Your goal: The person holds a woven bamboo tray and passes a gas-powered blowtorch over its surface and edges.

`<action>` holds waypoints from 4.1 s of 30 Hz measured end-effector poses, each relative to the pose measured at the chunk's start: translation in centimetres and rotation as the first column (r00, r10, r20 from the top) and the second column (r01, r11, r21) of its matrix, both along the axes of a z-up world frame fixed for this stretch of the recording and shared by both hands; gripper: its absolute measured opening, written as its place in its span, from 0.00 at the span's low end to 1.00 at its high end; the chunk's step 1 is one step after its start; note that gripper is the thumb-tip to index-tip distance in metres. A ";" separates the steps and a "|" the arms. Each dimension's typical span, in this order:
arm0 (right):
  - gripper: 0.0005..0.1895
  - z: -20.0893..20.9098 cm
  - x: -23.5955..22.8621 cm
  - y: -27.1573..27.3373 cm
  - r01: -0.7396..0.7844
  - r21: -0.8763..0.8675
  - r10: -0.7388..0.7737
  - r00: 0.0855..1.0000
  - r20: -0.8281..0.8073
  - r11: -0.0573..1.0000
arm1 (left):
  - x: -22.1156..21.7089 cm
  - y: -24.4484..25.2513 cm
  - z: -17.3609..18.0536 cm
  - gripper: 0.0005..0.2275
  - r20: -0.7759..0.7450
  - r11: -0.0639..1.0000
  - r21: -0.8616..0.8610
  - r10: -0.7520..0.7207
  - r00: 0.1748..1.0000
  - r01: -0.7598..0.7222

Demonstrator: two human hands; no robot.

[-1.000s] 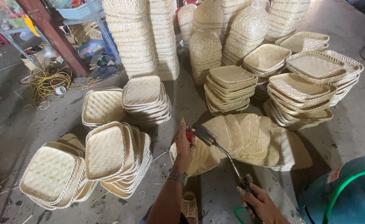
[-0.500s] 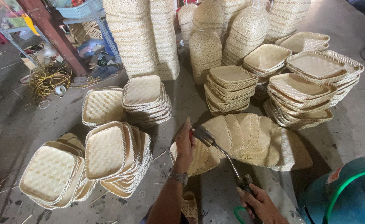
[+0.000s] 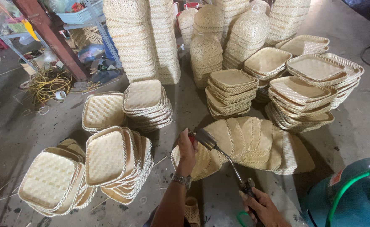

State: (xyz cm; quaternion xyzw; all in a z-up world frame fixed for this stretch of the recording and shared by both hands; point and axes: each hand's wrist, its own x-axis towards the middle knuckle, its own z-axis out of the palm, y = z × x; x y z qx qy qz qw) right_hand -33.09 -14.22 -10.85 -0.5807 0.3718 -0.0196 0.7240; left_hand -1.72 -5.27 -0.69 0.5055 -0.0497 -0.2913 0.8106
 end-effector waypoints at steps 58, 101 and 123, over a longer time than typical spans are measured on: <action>0.16 3.2 0.8 2.2 0.030 -0.100 -0.036 0.998 -0.057 0.995 | 1.5 -4.2 -9.6 0.16 0.973 0.789 0.077 0.075 0.220 -0.610; 0.12 7.2 -3.3 -5.8 0.458 -0.349 -0.316 0.863 0.394 0.818 | -39.1 -19.7 13.0 0.17 0.960 0.859 0.218 -0.104 -0.258 0.464; 0.15 7.4 1.6 3.5 0.152 -0.435 -0.067 0.977 0.205 0.888 | -18.9 1.6 7.9 0.14 0.818 0.814 0.575 -0.572 0.059 -0.080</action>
